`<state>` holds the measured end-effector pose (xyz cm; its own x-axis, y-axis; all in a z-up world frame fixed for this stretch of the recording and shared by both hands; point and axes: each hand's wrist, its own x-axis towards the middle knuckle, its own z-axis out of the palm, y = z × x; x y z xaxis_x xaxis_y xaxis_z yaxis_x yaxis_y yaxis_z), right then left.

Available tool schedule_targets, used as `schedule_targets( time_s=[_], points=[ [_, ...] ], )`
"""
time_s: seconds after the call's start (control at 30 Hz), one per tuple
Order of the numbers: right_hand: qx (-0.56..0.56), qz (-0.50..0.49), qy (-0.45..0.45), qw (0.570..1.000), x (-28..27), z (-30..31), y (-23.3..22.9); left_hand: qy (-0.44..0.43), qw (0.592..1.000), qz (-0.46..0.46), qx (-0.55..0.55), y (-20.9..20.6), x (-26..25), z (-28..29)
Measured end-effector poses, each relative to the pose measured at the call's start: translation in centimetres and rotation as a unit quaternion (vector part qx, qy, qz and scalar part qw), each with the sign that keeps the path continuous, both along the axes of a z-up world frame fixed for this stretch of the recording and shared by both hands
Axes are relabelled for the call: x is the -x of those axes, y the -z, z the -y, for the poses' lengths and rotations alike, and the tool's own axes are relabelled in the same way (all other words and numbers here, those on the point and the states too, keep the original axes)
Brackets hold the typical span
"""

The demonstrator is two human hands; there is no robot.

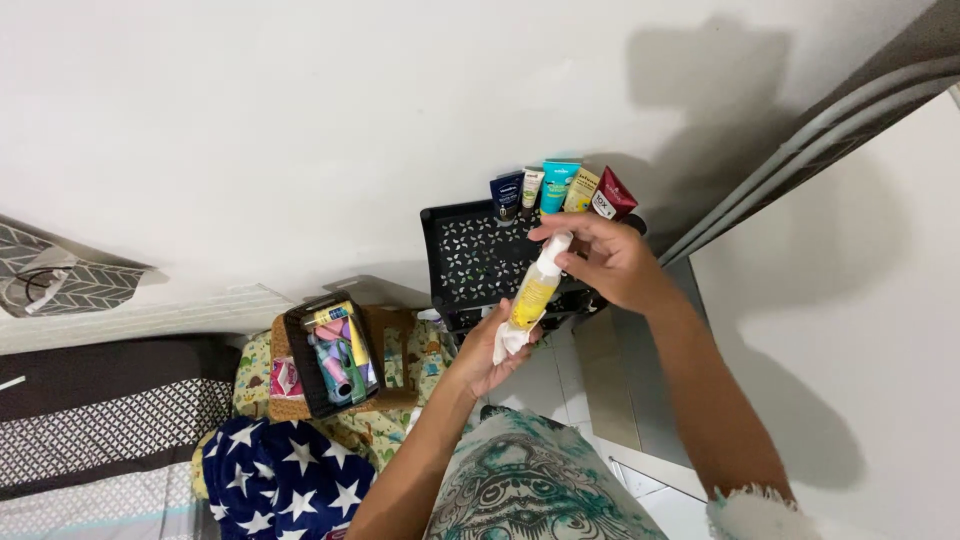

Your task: Wiping down skincare and cosmetic bottles with a cloth.

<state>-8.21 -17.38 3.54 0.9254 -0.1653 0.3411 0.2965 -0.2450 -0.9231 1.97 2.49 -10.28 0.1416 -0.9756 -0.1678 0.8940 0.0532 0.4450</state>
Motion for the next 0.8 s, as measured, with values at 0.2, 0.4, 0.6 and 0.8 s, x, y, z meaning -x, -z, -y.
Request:
schedule_targets(
  time_s=[0.2,0.4,0.6,0.8],
  points=[
    [-0.012,-0.095,-0.04,0.995,-0.9,1.0,-2.0,0.034,0.997,-0.061,0.027,1.4,-0.8,0.4],
    [0.039,-0.045,0.052,0.997,-2.5,2.4,-1.8,-0.102,0.987,-0.001,-0.123,3.9,-2.0,0.9],
    [0.206,-0.072,0.26,0.941,-5.7,4.7,1.5,-0.143,0.974,0.012,-0.178,4.0,-3.1,-0.7],
    [0.297,-0.068,0.328,0.894,-7.8,9.8,9.0,-0.153,0.977,0.0,-0.149,5.7,-3.4,-1.5]
  ],
)
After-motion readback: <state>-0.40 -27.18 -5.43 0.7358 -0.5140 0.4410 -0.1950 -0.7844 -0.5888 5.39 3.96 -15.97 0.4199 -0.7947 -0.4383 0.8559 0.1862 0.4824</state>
